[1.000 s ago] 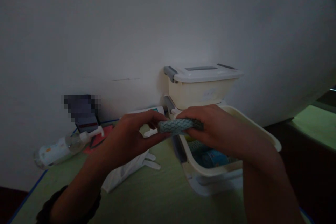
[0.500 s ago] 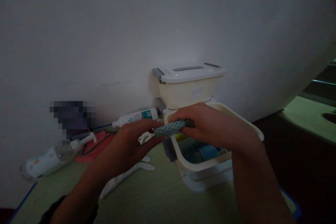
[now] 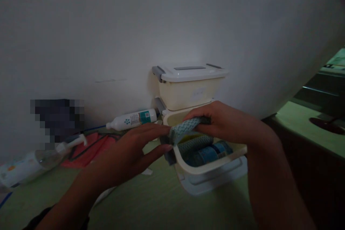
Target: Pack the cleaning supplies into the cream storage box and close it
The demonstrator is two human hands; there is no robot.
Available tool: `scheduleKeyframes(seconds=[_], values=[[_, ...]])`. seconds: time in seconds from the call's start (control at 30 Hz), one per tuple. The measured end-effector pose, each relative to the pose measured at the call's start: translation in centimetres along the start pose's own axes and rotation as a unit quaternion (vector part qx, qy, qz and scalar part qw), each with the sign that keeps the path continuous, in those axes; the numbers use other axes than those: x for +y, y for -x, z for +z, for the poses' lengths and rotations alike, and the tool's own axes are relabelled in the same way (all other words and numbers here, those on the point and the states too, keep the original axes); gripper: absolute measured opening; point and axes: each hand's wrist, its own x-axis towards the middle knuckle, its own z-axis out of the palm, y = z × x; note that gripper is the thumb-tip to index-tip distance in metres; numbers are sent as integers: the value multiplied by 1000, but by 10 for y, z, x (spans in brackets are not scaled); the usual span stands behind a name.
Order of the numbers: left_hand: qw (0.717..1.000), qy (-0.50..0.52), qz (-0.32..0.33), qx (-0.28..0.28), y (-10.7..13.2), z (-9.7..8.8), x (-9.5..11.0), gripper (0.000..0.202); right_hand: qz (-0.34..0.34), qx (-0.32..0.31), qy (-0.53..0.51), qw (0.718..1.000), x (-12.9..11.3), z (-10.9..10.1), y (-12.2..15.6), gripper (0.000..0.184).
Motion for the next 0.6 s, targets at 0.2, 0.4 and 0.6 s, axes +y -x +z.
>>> scheduleKeyframes(seconds=[0.2, 0.4, 0.6], values=[[998, -8, 18, 52, -1, 16, -4, 34, 4, -54, 81, 995, 28, -7, 6, 25], [996, 6, 67, 61, 0, 20, -6, 28, 8, -80, 122, 989, 61, -1, 14, 27], [998, -6, 54, 40, 0, 19, -5, 25, 12, -112, 142, 983, 73, 17, 12, 28]])
